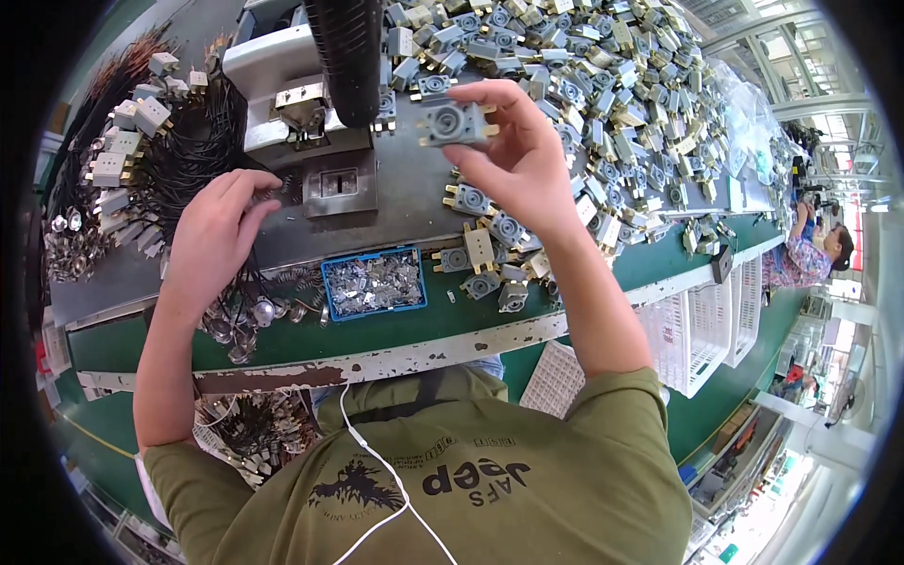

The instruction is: Assemble small electronic components by placing them in a press and using a power screwdriver.

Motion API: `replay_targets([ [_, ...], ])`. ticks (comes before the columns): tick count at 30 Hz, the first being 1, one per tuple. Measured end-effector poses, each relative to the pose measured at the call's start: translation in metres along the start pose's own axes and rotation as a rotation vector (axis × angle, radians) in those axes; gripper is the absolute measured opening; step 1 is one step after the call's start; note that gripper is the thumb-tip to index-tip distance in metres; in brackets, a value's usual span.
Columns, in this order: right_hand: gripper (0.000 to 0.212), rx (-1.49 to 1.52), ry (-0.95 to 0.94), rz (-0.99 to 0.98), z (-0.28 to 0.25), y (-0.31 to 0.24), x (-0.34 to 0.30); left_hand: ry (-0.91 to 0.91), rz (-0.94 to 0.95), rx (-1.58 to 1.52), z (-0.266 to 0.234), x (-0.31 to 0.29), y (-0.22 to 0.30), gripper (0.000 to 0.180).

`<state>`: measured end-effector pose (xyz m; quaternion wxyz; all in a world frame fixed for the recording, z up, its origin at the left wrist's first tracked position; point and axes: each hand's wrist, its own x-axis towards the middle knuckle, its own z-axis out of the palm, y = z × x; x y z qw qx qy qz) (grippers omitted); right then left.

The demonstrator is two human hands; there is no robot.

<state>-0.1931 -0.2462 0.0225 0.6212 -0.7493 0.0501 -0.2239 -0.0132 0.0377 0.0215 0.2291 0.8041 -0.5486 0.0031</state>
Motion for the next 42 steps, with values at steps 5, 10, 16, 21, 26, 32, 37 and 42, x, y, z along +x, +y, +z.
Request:
replay_targets([
  [5,0.047,-0.072,-0.008,-0.289,0.016,-0.01,0.003,0.024,-0.053,-0.061,-0.008,-0.002,0.002,0.016],
  [10,0.038,-0.449,-0.165,-0.244,0.061,0.005,-0.004,0.152,-0.132,-0.141,-0.021,-0.007,-0.005,0.017],
  [16,0.029,-0.808,-0.242,-0.394,0.081,0.048,0.007,0.214,-0.215,-0.174,-0.029,-0.018,-0.016,0.021],
  [21,0.025,-0.876,-0.234,-0.455,0.087,0.046,0.004,0.212,-0.307,-0.213,-0.031,-0.03,-0.025,0.023],
  [26,0.033,-1.059,-0.221,-0.579,0.087,0.043,0.005,0.184,-0.284,-0.268,-0.037,-0.03,-0.027,0.024],
  [32,0.018,-0.407,-0.445,-0.011,0.163,0.004,-0.03,0.273,-0.222,-0.193,-0.043,-0.03,-0.022,0.025],
  [37,0.019,-0.536,-0.583,0.097,0.186,0.012,-0.019,0.305,-0.26,-0.288,-0.047,-0.021,-0.017,0.026],
  [42,0.027,0.343,-0.534,0.695,0.158,-0.015,-0.008,0.277,-0.102,-0.081,-0.034,-0.017,-0.018,0.013],
])
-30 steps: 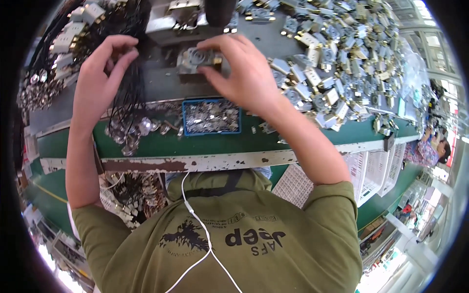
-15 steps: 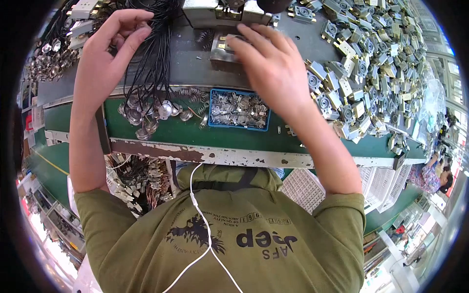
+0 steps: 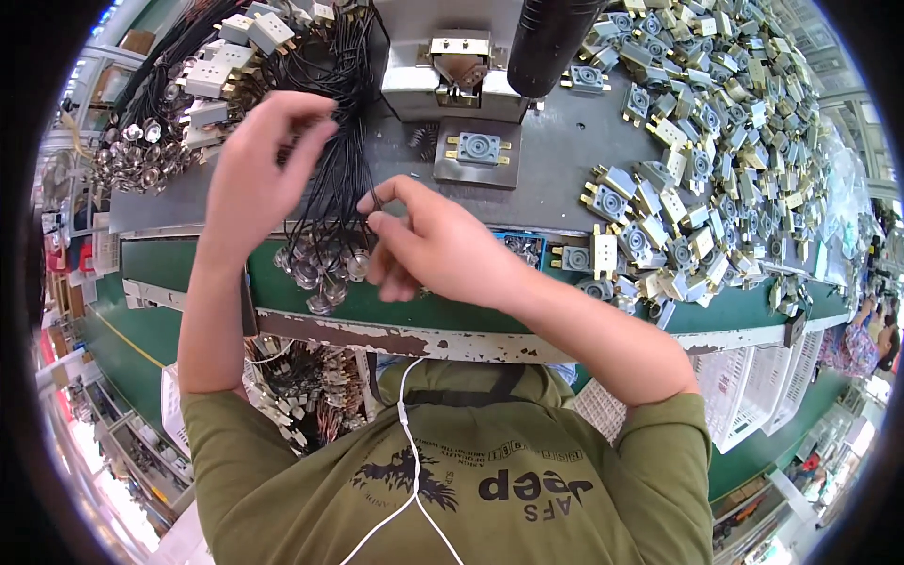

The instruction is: Assemble small electronic components by placing them in a press and using a power screwdriver.

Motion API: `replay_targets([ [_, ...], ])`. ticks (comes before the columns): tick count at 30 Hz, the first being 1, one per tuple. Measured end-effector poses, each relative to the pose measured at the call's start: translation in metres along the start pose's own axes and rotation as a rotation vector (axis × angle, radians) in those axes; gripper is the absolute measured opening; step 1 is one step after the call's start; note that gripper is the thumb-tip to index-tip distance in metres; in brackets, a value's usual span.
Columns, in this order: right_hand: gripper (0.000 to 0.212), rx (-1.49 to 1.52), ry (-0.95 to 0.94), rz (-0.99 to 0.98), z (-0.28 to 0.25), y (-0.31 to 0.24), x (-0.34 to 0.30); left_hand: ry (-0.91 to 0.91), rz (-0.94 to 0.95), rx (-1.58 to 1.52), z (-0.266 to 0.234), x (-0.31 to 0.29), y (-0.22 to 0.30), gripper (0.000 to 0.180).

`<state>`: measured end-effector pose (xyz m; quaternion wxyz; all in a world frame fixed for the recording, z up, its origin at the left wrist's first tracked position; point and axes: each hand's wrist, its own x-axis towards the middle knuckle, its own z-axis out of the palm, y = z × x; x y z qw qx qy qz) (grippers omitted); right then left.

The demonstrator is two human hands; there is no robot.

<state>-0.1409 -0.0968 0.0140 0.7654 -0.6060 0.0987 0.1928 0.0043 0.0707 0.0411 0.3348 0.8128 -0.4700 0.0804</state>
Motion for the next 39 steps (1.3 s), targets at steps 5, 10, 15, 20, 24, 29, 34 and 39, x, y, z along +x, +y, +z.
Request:
replay_targets([
  [5,0.037,0.093,-0.026,0.174,-0.019,0.006,-0.015,-0.037,0.355,0.297,0.018,0.016,-0.044,0.012],
  [10,0.039,-0.146,0.071,0.134,-0.009,0.003,-0.047,-0.03,0.242,0.211,0.023,0.014,-0.045,0.013],
  [15,0.041,-0.399,-0.019,0.184,-0.011,-0.024,-0.056,-0.035,0.288,0.231,0.017,0.012,-0.053,0.015],
  [20,0.042,-0.518,-0.046,0.022,-0.033,-0.007,-0.067,-0.008,0.308,0.156,0.023,0.016,-0.042,0.015],
  [24,0.031,-0.98,0.123,-0.139,-0.064,-0.014,-0.068,-0.049,0.332,-0.009,0.025,0.021,-0.003,0.017],
  [29,0.029,-1.123,0.36,-0.321,-0.073,0.025,-0.064,-0.236,0.222,-0.057,0.065,0.033,0.024,0.015],
  [34,0.037,-0.865,0.343,-0.333,-0.064,0.031,-0.073,-0.278,0.333,-0.032,0.085,0.035,0.019,0.012],
  [39,0.043,-0.843,0.346,-0.384,-0.06,0.025,-0.081,-0.297,0.281,-0.009,0.088,0.035,0.02,0.011],
])
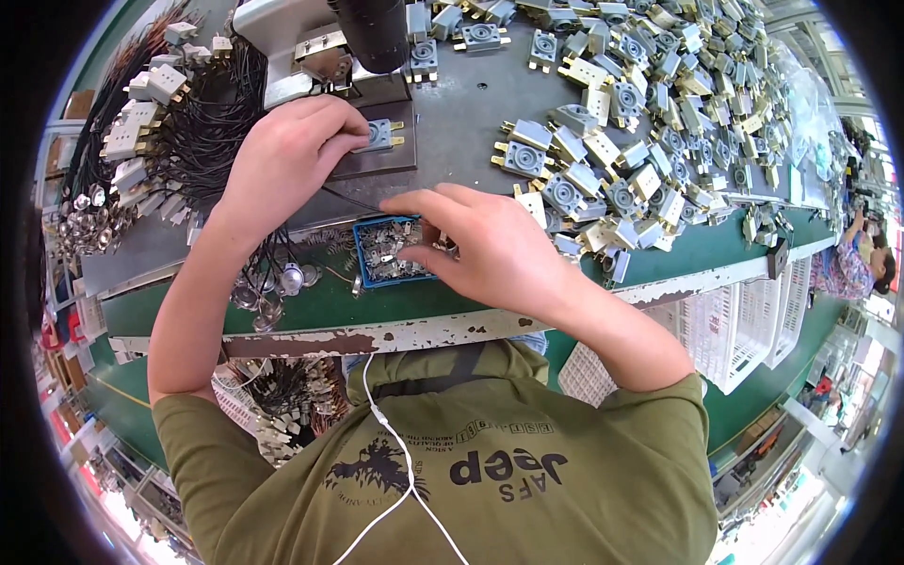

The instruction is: Assemble small electronic components by placing them in a press and using a power screwdriver.

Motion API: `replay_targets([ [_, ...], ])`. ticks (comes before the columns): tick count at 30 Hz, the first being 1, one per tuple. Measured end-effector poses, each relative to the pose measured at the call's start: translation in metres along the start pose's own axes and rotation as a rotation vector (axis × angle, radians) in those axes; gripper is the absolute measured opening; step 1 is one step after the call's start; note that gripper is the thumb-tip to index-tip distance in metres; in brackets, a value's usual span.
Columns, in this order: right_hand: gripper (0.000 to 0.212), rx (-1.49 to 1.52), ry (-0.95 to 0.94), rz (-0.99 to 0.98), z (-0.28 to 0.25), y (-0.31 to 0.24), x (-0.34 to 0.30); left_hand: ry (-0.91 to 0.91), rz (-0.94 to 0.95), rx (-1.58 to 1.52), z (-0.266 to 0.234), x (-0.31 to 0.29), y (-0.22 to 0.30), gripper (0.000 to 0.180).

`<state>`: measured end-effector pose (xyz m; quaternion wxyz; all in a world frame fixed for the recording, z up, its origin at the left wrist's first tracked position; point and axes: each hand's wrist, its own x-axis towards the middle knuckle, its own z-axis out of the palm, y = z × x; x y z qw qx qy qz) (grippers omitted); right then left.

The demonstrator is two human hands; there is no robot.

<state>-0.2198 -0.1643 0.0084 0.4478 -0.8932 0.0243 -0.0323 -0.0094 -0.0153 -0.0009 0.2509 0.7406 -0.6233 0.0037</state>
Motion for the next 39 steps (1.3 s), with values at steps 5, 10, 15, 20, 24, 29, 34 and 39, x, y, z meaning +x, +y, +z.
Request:
replay_targets([
  [5,0.038,-0.116,-0.019,-0.146,-0.007,-0.002,-0.005,-0.01,-0.077,0.02,-0.001,0.002,0.008,0.011],
  [10,0.045,-0.409,0.045,-0.432,-0.017,-0.003,-0.015,0.046,-0.032,0.003,-0.008,-0.005,0.007,0.013],
  [15,0.041,-0.439,0.102,-0.532,-0.029,-0.01,-0.009,-0.044,0.05,-0.156,-0.03,-0.012,0.014,0.015],
  [20,0.031,-0.271,0.059,-0.429,-0.03,0.006,0.005,-0.257,0.068,-0.346,-0.043,-0.025,0.021,0.019],
  [24,0.026,0.082,-0.167,0.131,-0.027,0.01,0.015,-0.223,0.024,-0.237,-0.048,-0.025,0.022,0.018],
  [29,0.029,0.411,-0.195,0.166,-0.02,0.013,0.017,-0.242,0.002,-0.16,-0.057,-0.028,0.025,0.01],
  [34,0.038,0.744,-0.301,0.187,-0.01,0.026,0.024,-0.19,0.051,-0.145,-0.063,-0.034,0.016,0.01],
  [39,0.044,0.943,-0.342,0.263,-0.003,0.02,0.033,-0.152,0.031,-0.155,-0.069,-0.034,0.014,0.009],
])
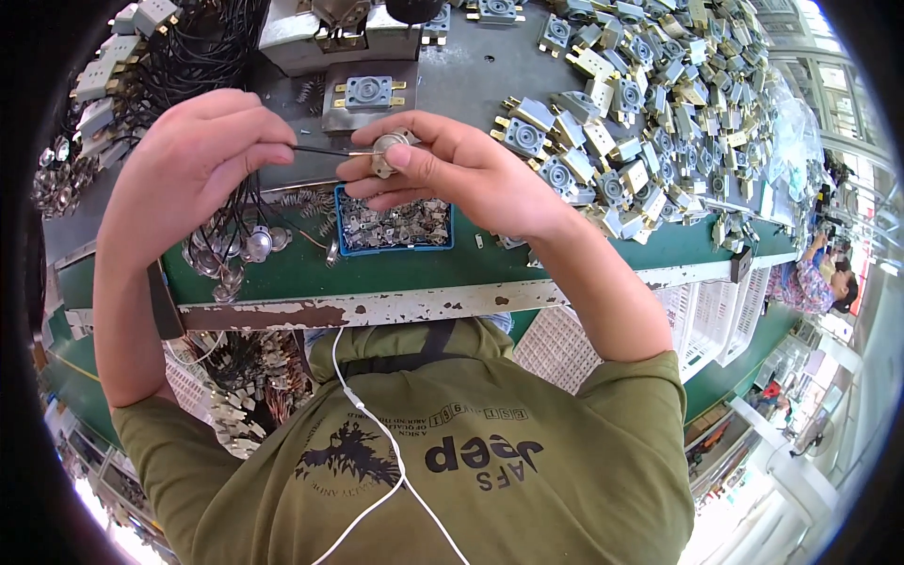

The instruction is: Assemble small electronic components by placing them in a press and using a power screwdriver.

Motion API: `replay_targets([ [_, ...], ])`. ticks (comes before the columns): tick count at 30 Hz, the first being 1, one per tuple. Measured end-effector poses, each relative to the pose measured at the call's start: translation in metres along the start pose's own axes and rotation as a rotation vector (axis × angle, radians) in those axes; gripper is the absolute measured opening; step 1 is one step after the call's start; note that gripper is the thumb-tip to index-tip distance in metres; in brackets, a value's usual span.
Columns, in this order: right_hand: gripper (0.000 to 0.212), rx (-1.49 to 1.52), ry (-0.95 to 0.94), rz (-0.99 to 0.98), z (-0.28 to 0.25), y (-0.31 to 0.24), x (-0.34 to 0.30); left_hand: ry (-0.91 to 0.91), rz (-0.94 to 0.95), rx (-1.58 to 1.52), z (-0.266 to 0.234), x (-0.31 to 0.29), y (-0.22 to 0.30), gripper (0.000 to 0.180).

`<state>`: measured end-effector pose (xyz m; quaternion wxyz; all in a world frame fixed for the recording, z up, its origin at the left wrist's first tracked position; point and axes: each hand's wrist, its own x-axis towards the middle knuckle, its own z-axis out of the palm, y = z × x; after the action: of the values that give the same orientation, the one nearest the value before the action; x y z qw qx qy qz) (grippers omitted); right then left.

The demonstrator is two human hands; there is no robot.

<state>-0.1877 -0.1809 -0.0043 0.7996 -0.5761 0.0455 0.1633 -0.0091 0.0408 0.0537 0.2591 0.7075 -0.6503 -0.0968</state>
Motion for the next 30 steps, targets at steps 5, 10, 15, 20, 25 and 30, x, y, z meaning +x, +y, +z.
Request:
replay_targets([
  [5,0.044,0.107,0.047,0.045,0.006,0.002,0.005,0.006,-0.001,0.008,0.003,0.002,0.002,0.011],
  [10,0.039,-0.269,0.345,-0.12,0.013,0.005,0.003,0.003,-0.04,0.001,0.021,0.003,0.006,0.012],
  [15,0.032,0.041,0.577,-0.531,0.036,0.008,0.01,0.158,-0.064,-0.286,0.056,-0.002,-0.001,0.013],
  [20,0.028,-0.454,0.256,-0.117,0.018,-0.025,0.001,0.085,0.054,0.201,0.031,-0.003,0.004,0.009],
  [25,0.031,-0.58,0.194,0.002,0.024,-0.039,0.001,0.023,0.056,0.231,0.031,-0.013,0.01,0.017],
  [30,0.041,-0.369,0.472,-0.184,0.04,-0.01,-0.019,0.15,0.061,0.074,0.04,-0.006,0.015,0.017],
])
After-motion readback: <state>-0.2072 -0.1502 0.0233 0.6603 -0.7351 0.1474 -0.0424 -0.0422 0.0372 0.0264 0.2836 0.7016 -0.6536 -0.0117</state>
